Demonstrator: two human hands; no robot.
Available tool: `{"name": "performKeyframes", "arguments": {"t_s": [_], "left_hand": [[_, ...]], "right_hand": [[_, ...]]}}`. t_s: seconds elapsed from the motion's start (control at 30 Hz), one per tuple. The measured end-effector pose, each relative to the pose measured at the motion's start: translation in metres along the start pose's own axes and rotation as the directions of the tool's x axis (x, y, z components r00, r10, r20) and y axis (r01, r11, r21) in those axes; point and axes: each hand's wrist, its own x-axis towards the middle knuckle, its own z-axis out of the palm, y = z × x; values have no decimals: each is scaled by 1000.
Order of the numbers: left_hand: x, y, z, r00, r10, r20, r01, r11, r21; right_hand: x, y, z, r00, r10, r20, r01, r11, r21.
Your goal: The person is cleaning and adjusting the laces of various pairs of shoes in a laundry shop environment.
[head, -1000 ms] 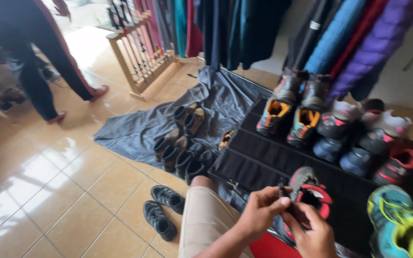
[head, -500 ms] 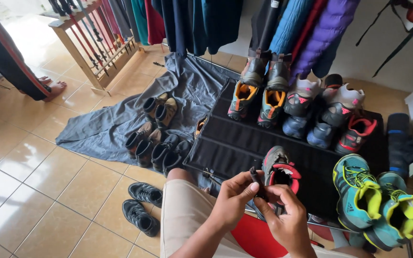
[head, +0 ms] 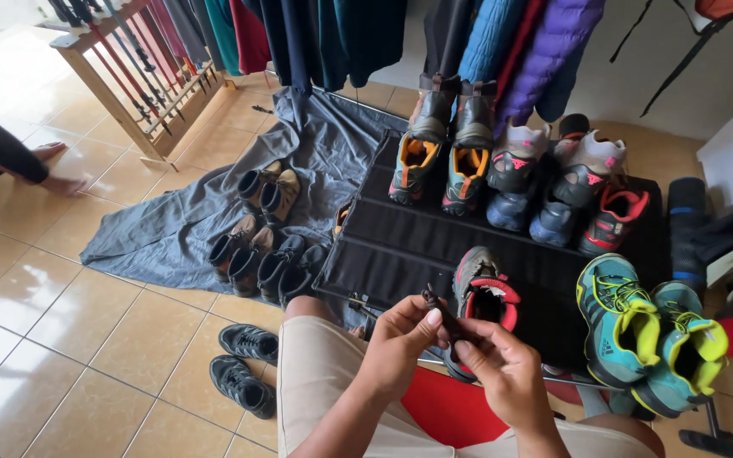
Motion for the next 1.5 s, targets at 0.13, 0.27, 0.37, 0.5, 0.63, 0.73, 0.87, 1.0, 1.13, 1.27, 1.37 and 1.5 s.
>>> {"name": "performKeyframes", "arguments": {"t_s": [0.13, 0.27, 0.37, 0.5, 0.63, 0.73, 0.87, 1.0, 1.13, 1.27, 1.37, 1.5], "left_hand": [[1, 2, 1, 998, -60, 1, 60, 998, -2], [2, -4, -2, 1000, -18, -11, 18, 1000, -21], [1, -3, 0, 1000, -11, -13, 11, 1000, 9], [1, -3, 2, 999, 29, -30, -26, 995, 92], [0, -5, 4, 988, 139, -63, -100, 900, 424], [-4, -5, 7, 973, 228, -21, -181, 822, 540], [-3, 0, 10, 949, 311, 41, -237, 625, 744], [-7, 6, 18, 956, 281, 83, -254, 654, 713], [-6, 3, 8, 979, 171, 113, -204, 752, 627], [-6, 0, 5, 986, -106, 130, 64, 955, 290], [-7, 6, 10, 996, -37, 77, -3, 887, 462], [-5, 5, 10, 974, 152, 168, -224, 769, 599]], "right_hand": [[1, 6, -3, 998, 40, 46, -46, 990, 133], [2, 14, -7, 992, 70, 108, -91, 973, 210], [2, 15, -8, 991, 77, 114, -100, 972, 214], [5, 16, -8, 998, -60, 26, 61, 997, -38], [2, -1, -7, 980, -185, -69, 175, 975, -137], [-1, -4, -8, 977, -209, -40, 206, 976, -75], [3, 1, -13, 982, -186, -28, 188, 980, 60], [8, -1, -11, 955, -292, -57, 288, 955, -69], [8, 1, -14, 962, -239, -133, 224, 967, -117], [9, 6, -18, 968, -194, -162, 197, 980, 2], [8, 3, -20, 973, -211, -95, 221, 970, 106], [10, 3, -21, 980, -199, 0, 198, 974, 110]]}}
